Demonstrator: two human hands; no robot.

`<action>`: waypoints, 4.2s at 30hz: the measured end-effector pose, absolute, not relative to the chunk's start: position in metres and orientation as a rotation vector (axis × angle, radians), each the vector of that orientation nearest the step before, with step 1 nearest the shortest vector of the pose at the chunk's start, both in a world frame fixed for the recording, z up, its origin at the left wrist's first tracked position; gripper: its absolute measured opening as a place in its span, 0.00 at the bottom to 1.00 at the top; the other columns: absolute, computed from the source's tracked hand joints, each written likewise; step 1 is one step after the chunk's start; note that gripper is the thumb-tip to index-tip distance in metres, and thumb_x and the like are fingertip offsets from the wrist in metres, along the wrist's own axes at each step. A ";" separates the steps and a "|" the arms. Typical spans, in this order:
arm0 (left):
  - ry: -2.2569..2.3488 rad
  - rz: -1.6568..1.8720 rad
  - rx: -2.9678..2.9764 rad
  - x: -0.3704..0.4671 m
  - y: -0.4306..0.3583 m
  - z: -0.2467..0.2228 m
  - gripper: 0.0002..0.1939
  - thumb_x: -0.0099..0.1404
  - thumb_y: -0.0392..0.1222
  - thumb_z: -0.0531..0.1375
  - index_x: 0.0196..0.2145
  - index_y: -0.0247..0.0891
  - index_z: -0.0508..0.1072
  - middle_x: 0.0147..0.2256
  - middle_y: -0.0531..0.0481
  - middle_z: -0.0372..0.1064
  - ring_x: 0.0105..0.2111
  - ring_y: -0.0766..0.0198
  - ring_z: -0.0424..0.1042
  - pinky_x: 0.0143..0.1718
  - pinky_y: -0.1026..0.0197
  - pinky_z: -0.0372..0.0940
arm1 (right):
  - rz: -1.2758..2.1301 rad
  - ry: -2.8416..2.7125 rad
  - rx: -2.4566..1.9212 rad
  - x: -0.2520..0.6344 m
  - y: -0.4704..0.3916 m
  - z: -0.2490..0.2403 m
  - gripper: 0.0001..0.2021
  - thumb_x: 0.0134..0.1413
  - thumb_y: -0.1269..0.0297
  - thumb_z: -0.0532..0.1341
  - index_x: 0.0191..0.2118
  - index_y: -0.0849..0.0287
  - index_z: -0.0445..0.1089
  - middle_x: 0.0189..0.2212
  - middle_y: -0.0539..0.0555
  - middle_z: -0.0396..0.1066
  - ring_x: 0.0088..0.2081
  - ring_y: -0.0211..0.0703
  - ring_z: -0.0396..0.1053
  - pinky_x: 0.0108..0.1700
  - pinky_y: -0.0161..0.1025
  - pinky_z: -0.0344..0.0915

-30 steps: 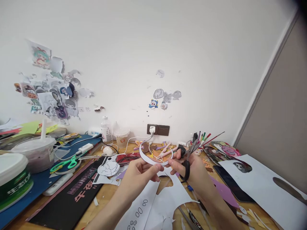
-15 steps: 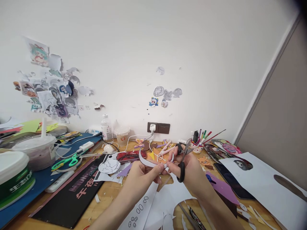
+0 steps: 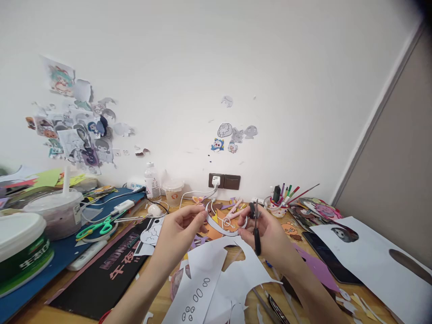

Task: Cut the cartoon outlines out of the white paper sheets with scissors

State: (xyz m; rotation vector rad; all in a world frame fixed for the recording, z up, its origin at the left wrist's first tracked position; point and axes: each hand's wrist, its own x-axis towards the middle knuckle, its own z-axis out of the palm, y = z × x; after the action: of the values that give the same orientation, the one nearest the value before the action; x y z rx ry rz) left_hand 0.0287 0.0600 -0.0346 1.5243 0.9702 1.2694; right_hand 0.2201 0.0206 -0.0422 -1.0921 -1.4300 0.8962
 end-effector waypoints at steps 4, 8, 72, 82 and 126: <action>0.925 1.256 1.493 0.030 0.060 -0.036 0.10 0.54 0.43 0.61 0.32 0.35 0.71 0.22 0.54 0.69 0.22 0.66 0.70 0.26 0.65 0.66 | 0.917 -1.432 -1.097 0.221 0.020 -0.040 0.13 0.44 0.69 0.66 0.35 0.56 0.60 0.31 0.47 0.63 0.30 0.35 0.63 0.28 0.31 0.58; 0.922 1.286 1.458 0.032 0.064 -0.041 0.08 0.54 0.41 0.61 0.31 0.36 0.70 0.23 0.56 0.67 0.20 0.69 0.68 0.24 0.66 0.65 | 0.928 -1.370 -1.110 0.220 0.021 -0.040 0.15 0.44 0.66 0.66 0.35 0.55 0.59 0.31 0.46 0.65 0.26 0.34 0.63 0.26 0.32 0.58; 0.904 -0.352 2.579 0.047 0.063 -0.084 0.17 0.64 0.46 0.56 0.48 0.35 0.66 0.46 0.44 0.66 0.43 0.57 0.68 0.44 0.48 0.64 | 1.002 -1.856 -1.563 0.231 -0.030 -0.104 0.09 0.41 0.71 0.64 0.32 0.58 0.67 0.33 0.51 0.72 0.36 0.48 0.71 0.34 0.39 0.65; 0.642 -0.619 2.647 0.059 0.032 -0.098 0.14 0.64 0.45 0.56 0.44 0.35 0.69 0.41 0.46 0.69 0.40 0.59 0.70 0.42 0.50 0.65 | 1.073 -1.735 -1.530 0.210 -0.055 -0.146 0.11 0.48 0.69 0.64 0.40 0.62 0.67 0.38 0.53 0.70 0.39 0.45 0.68 0.41 0.46 0.65; 0.952 0.874 1.617 0.050 0.104 -0.100 0.13 0.66 0.45 0.54 0.44 0.33 0.67 0.35 0.50 0.68 0.27 0.67 0.70 0.26 0.62 0.67 | 0.683 -0.878 -1.103 0.246 0.012 -0.069 0.23 0.34 0.64 0.71 0.41 0.59 0.67 0.37 0.55 0.75 0.38 0.51 0.73 0.40 0.46 0.70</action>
State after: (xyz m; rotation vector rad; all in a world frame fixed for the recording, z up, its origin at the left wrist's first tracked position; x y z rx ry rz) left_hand 0.0503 0.1037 -0.1004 1.6168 0.9517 0.8743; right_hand 0.2463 0.0125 -0.0687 -1.1029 -0.8781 0.6825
